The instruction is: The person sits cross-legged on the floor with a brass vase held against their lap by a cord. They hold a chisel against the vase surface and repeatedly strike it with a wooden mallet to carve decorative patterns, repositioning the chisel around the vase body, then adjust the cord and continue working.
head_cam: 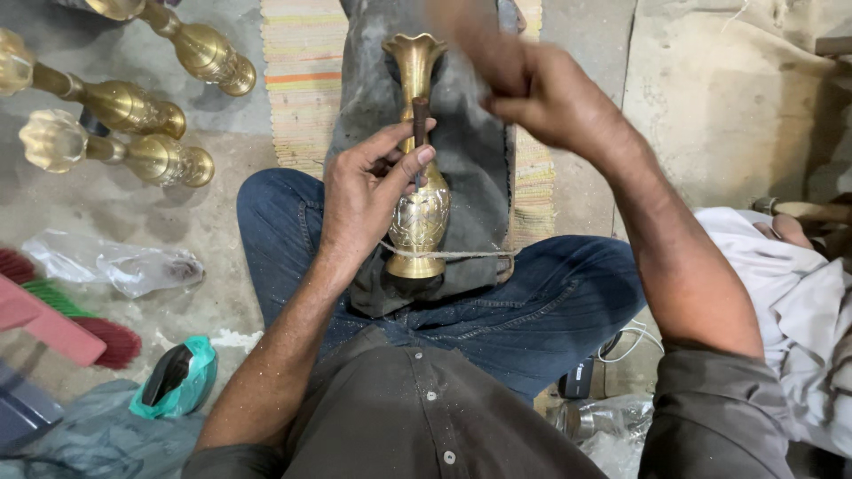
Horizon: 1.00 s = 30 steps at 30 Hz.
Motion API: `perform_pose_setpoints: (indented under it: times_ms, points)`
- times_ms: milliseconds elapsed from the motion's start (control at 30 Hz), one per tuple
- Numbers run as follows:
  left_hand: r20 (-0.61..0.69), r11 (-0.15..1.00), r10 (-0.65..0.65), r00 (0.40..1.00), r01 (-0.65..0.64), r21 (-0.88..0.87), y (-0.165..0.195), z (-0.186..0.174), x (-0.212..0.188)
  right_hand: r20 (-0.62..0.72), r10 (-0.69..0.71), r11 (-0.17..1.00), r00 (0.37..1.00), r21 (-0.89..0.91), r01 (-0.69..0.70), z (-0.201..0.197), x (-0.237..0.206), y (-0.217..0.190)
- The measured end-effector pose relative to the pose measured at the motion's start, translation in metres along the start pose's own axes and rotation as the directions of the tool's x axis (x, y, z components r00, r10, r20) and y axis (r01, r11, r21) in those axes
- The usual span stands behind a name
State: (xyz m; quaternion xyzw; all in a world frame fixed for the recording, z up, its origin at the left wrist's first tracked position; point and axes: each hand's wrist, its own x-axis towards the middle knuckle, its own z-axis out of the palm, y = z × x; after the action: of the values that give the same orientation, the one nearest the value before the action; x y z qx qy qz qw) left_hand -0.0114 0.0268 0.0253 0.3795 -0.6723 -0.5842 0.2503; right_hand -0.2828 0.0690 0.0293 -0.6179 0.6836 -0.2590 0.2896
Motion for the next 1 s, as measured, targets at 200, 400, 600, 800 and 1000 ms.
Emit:
perform_pose_setpoints:
  times_ms: [200,400,600,800,1000]
  points:
    - [0.000,1.000,0.007,1.000,-0.007,0.013,0.000,0.001,0.001,0.030,0.101,0.995,0.994,0.004,-0.101,-0.001,-0.002,0.002]
    - [0.004,0.999,0.020,1.000,-0.020,-0.025,-0.004,0.000,-0.001,-0.047,0.040,0.989,0.998,0.145,-0.033,-0.003,-0.006,-0.008]
    - [0.019,1.000,0.000,1.000,0.000,-0.003,-0.004,0.000,0.000,-0.082,-0.035,0.993,0.996,0.109,0.043,-0.007,-0.006,-0.015]
    - [0.013,0.998,0.041,0.999,-0.040,-0.053,-0.003,-0.001,-0.001,-0.095,-0.201,0.971,0.975,0.112,0.211,-0.011,-0.005,-0.011]
    - [0.018,0.990,0.043,0.999,-0.040,-0.139,-0.003,-0.002,-0.003,-0.267,-0.251,0.964,0.930,-0.162,0.213,-0.030,-0.007,-0.023]
